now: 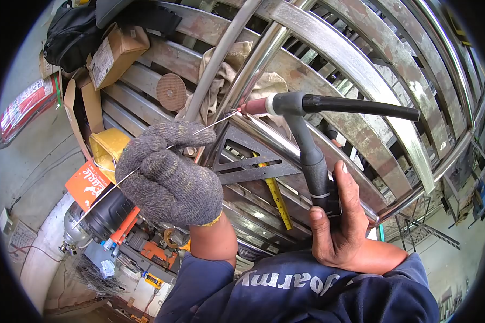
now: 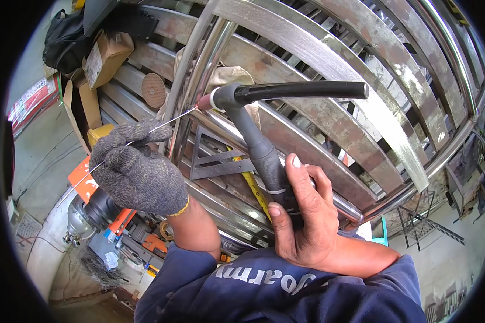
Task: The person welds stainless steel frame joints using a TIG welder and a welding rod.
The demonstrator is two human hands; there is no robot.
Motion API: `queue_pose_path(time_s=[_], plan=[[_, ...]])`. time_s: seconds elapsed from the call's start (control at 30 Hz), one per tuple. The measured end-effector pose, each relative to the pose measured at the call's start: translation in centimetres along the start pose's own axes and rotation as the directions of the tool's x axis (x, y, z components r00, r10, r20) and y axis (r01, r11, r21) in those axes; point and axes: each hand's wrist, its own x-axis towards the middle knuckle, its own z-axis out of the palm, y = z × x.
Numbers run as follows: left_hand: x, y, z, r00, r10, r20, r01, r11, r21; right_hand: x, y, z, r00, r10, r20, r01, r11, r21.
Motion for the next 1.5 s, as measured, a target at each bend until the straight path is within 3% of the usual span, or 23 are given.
queue_pose_path(time_s=[0.17,0.23,0.33,0.47,0.67,0.93,1.03,1.27,1.37,1.5], plan=[[-0.7,-0.5,0.2,0.996,-0.049,-0.080,0.037,0.988,-0.152,-0.1,-0.3,-0.2,0.997,0.051,0.059,-0.052,0.999,0.015],[-0.4,-0.4,0.3,0.999,0.006,-0.050,-0.010,0.997,-0.071,0.1,-0.2,-0.3,0.998,0.013,0.067,-0.012,1.000,-0.016],[0.9,0.8,0.2,0.997,0.031,0.072,-0.036,0.996,0.075,-0.7,0.3,0.4,0.999,0.016,-0.048,-0.015,0.999,0.029],[0.5,0.4,0.9,0.996,0.044,-0.080,-0.031,0.988,0.153,-1.1,0.7,0.6,0.995,0.023,-0.094,-0.017,0.997,0.071],[0.3,1.7,1.5,0.987,0.066,-0.147,0.000,0.913,0.407,-0.8,0.4,0.4,0.998,-0.008,-0.068,0.009,1.000,0.011],[0.0,1.9,1.1,0.991,-0.034,-0.130,0.076,0.939,0.336,-0.7,0.1,0.3,0.999,0.021,-0.049,-0.022,1.000,-0.014],[0.0,2.0,1.0,0.991,0.041,-0.131,0.026,0.881,0.473,-0.8,0.1,0.4,0.998,0.036,-0.058,-0.037,0.999,-0.014],[-0.1,1.7,0.9,0.985,0.144,-0.097,-0.072,0.848,0.525,-0.8,0.2,0.3,0.998,0.041,-0.053,-0.041,0.999,-0.004],[0.0,2.1,0.9,0.993,0.093,-0.076,-0.046,0.878,0.477,-0.7,0.2,0.2,0.999,0.034,-0.039,-0.033,0.999,0.003],[-0.2,1.4,1.0,0.979,0.170,-0.112,-0.103,0.887,0.449,-0.6,0.0,0.2,0.998,0.049,-0.032,-0.049,0.999,0.004]])
